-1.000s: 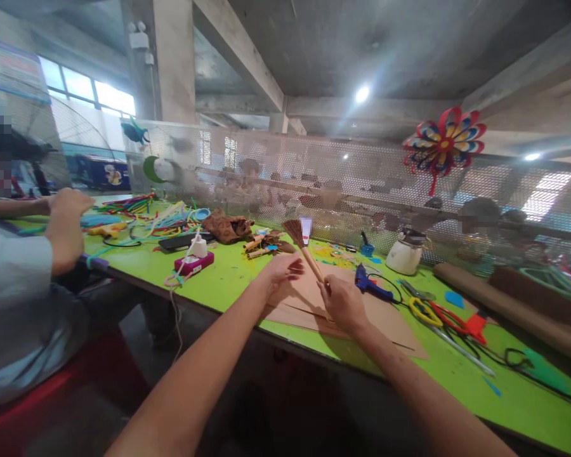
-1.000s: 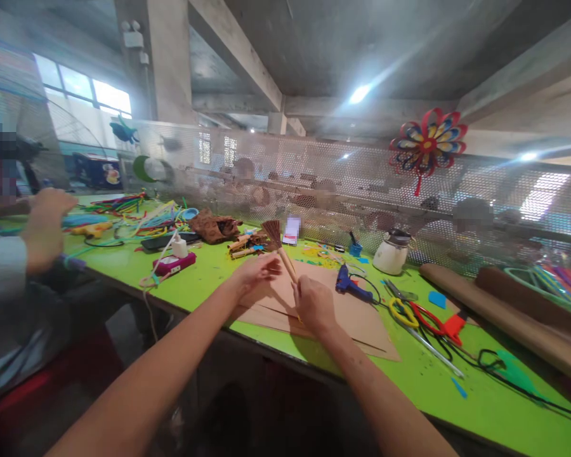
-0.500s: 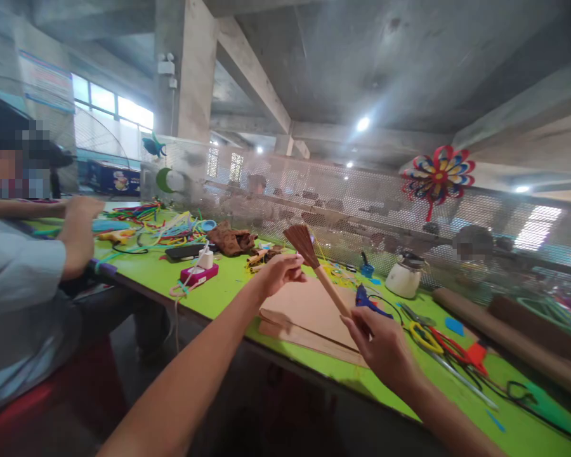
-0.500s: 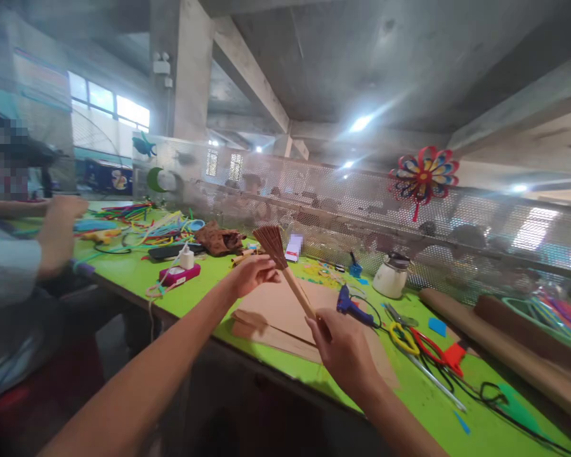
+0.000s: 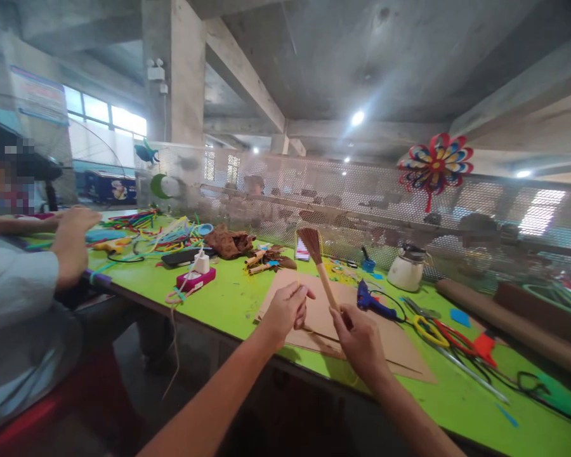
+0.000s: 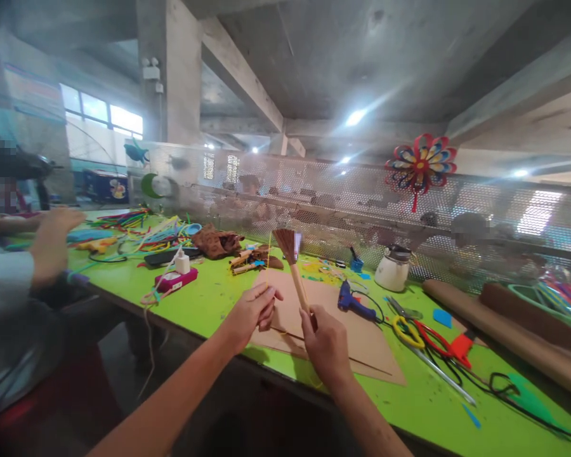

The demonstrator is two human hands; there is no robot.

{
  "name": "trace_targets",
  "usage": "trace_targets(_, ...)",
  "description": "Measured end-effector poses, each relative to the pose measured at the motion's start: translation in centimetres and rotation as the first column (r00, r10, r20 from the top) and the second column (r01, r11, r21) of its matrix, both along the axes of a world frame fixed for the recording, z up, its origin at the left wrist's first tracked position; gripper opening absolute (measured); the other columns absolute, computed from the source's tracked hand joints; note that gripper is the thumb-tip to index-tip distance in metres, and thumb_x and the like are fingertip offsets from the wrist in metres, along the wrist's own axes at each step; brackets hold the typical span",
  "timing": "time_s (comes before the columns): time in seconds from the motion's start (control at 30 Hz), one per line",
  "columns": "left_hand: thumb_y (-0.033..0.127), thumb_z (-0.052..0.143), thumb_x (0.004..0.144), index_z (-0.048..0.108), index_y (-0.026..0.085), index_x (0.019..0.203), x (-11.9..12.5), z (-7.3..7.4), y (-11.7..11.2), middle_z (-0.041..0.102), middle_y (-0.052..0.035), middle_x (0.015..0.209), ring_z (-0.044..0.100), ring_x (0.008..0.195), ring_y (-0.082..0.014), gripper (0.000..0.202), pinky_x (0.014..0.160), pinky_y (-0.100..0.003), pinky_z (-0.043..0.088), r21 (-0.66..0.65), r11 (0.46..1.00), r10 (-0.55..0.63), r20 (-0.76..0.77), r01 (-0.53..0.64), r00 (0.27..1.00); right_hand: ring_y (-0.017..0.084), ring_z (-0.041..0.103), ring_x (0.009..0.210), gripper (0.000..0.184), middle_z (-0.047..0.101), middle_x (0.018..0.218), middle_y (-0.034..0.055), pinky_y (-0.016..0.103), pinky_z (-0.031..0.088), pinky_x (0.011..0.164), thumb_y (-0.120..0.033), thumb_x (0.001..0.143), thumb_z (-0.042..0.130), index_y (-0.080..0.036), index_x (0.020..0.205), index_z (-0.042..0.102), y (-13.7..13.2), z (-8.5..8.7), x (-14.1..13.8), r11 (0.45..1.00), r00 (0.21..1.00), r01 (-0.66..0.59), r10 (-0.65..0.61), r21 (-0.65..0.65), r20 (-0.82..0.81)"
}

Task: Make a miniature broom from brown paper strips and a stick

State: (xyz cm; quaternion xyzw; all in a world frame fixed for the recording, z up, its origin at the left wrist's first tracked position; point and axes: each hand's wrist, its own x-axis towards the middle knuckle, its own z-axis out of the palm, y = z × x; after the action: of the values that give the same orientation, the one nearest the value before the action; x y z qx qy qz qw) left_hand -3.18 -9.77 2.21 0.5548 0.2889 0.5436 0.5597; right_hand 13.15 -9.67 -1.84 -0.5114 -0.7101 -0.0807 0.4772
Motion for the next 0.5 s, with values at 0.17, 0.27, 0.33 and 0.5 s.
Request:
trace_targets(0.17, 0.046, 0.042, 0.087, 0.054, 0.018, 0.081, 2.8, -4.0, -3.5, 0.038, 0.0065, 0.041, 0.041, 0.04, -0.0111, 0.031, 0.049, -0.024, 0.036, 0.07, 0.997, -0.017, -0.184, 0.03, 0.983, 0.012, 0.047, 0.046, 0.032, 0.052, 0.051, -0.0022, 0.023, 0.035, 0.048, -0.044, 0.083, 0.051, -0.017, 0.067, 0.056, 0.4, 0.3, -0.6, 0.991, 0.947, -0.099, 0.066, -0.09, -0.313)
trace_targets(0.27, 0.046, 0.035, 0.091, 0.055, 0.019, 0.08, 3.7, -6.3, -5.9, 0.047, 0.0029, 0.047, 0.048, 0.048, -0.0127, 0.035, 0.057, -0.025, 0.037, 0.127, 0.992, 0.034, -0.336, 0.009, 0.941, 0.013, 0.052, 0.047, 0.032, 0.057, 0.052, -0.0004, 0.023, 0.04, 0.049, -0.046, 0.082, 0.053, -0.017, 0.067, 0.055, 0.0, 1.1, -1.1, 0.967, 0.863, -0.218, 0.128, -0.132, -0.489)
trace_targets(0.33, 0.046, 0.033, 0.091, 0.056, 0.019, 0.081, 4.0, -7.5, -7.2, 0.052, 0.0006, 0.051, 0.051, 0.051, -0.0139, 0.037, 0.058, -0.026, 0.037, 0.114, 0.993, 0.031, -0.406, 0.017, 0.913, 0.014, 0.055, 0.049, 0.032, 0.059, 0.053, 0.0009, 0.025, 0.044, 0.051, -0.046, 0.081, 0.054, -0.017, 0.068, 0.056, -0.5, 1.6, -1.6, 0.946, 0.805, -0.294, 0.167, -0.137, -0.569)
trace_targets(0.5, 0.063, 0.025, 0.086, 0.059, 0.019, 0.075, 6.1, -11.0, -8.8, 0.05, -0.0016, 0.046, 0.048, 0.045, -0.0148, 0.057, 0.052, -0.027, 0.035, -0.045, 0.998, -0.065, -0.467, 0.05, 0.882, 0.016, 0.061, 0.053, 0.033, 0.065, 0.061, 0.0048, 0.029, 0.05, 0.056, -0.049, 0.077, 0.057, -0.017, 0.071, 0.056, -2.6, 2.1, -3.3, 0.897, 0.628, -0.423, 0.19, -0.127, -0.754)
